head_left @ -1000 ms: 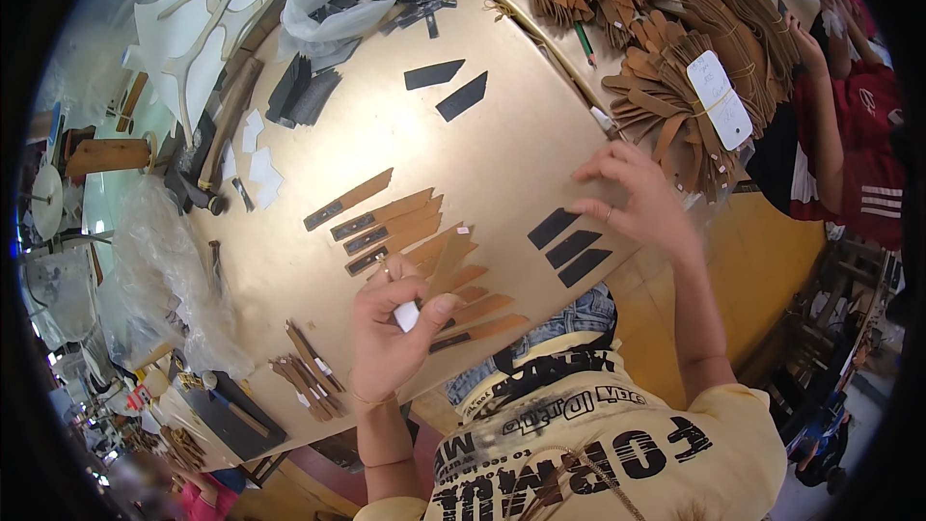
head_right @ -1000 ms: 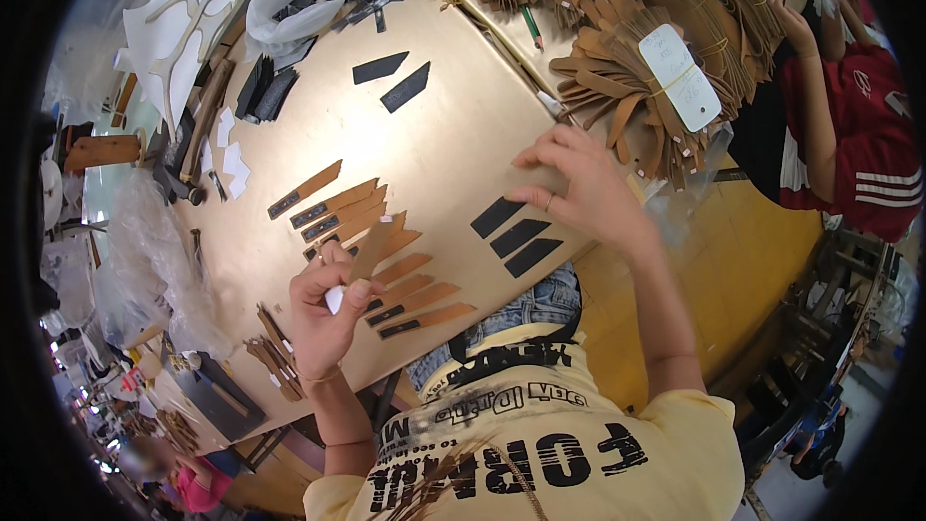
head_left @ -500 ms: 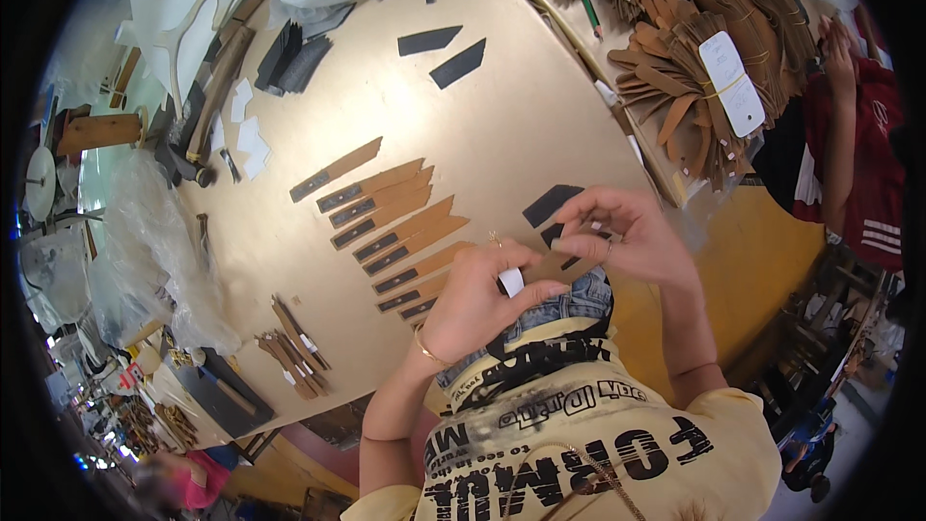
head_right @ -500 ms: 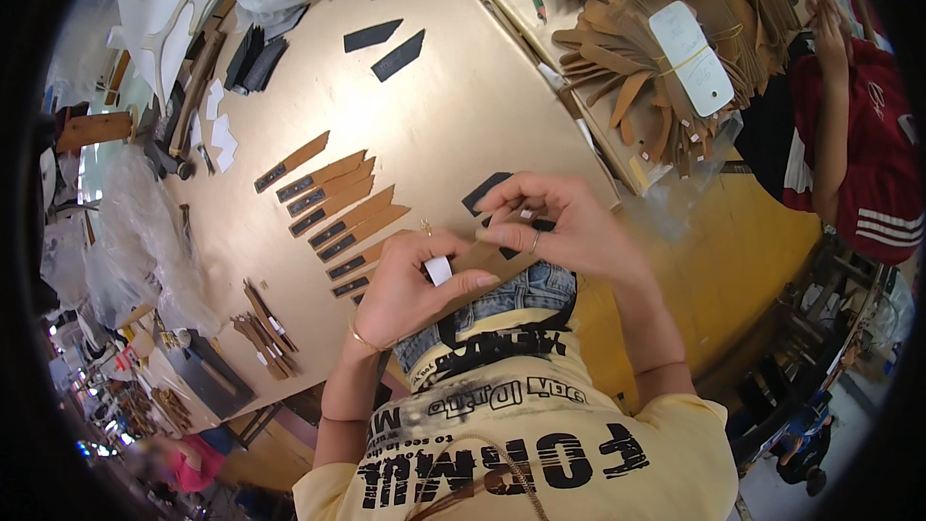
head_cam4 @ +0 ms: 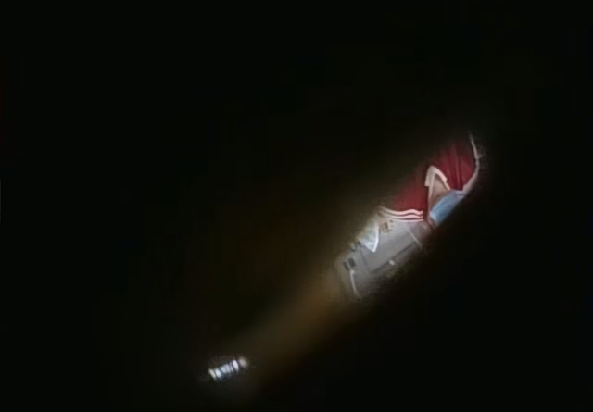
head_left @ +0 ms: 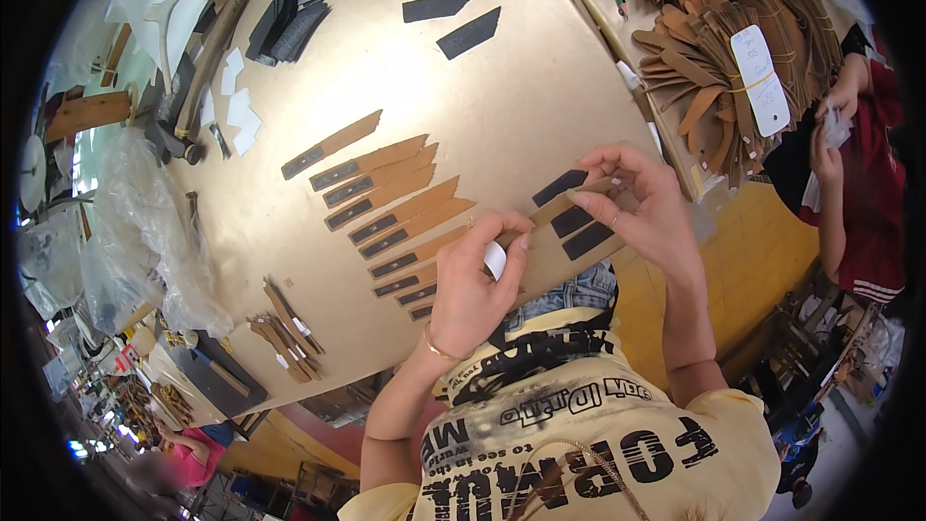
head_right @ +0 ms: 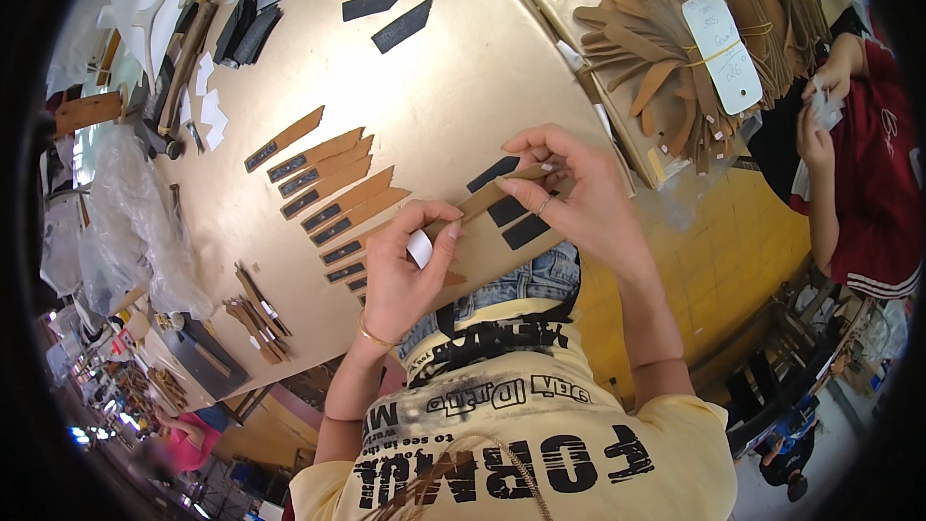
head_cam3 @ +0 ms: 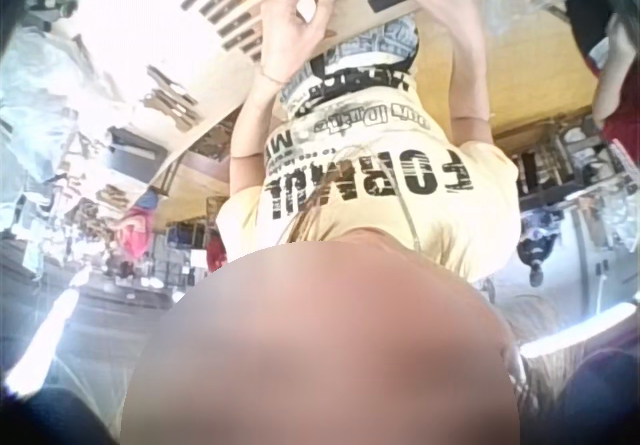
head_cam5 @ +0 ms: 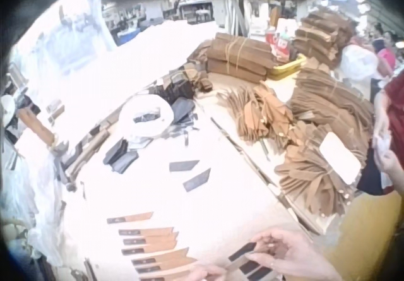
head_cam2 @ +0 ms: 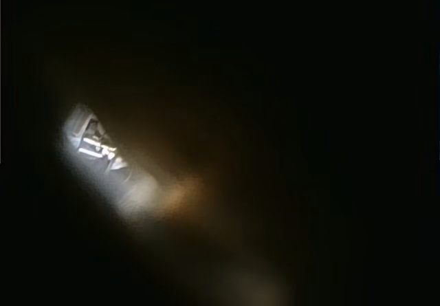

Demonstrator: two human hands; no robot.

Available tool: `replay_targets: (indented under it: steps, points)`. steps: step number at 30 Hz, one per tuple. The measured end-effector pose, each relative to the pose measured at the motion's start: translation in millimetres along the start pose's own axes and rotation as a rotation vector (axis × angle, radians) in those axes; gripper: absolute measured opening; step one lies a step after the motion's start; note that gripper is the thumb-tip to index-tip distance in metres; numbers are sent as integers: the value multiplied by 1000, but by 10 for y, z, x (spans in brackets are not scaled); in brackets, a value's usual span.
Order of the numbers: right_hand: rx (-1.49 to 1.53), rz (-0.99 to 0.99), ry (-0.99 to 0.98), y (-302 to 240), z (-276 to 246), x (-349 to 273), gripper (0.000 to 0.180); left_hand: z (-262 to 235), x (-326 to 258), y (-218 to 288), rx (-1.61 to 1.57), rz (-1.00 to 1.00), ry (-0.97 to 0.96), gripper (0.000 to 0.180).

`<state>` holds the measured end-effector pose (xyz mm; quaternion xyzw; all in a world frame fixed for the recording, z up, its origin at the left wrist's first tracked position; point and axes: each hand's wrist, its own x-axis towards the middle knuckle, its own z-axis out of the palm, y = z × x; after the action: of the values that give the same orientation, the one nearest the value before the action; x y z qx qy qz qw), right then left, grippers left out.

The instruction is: The person repeatedly picks up small black and tan leather pieces from a table, aligns them, and presses them together by hand. They place the assembled pairs back on the table and continue the process with additional pieces.

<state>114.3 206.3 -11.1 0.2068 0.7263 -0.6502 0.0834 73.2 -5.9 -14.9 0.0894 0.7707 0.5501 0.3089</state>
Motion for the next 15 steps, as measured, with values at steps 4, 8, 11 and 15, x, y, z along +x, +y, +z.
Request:
replay_targets:
  steps: [4,8,11,15]
  points:
    - [-62,-18,12,-7,33,38,31,-13,20,31,125,92,24,17]
    - [-146,-3,27,-8,31,66,30,23,40,41,126,108,44,19]
    - [-155,-28,38,-1,24,74,30,46,45,38,130,147,34,21]
    - [-170,-41,52,8,24,81,29,55,29,30,148,150,21,25]
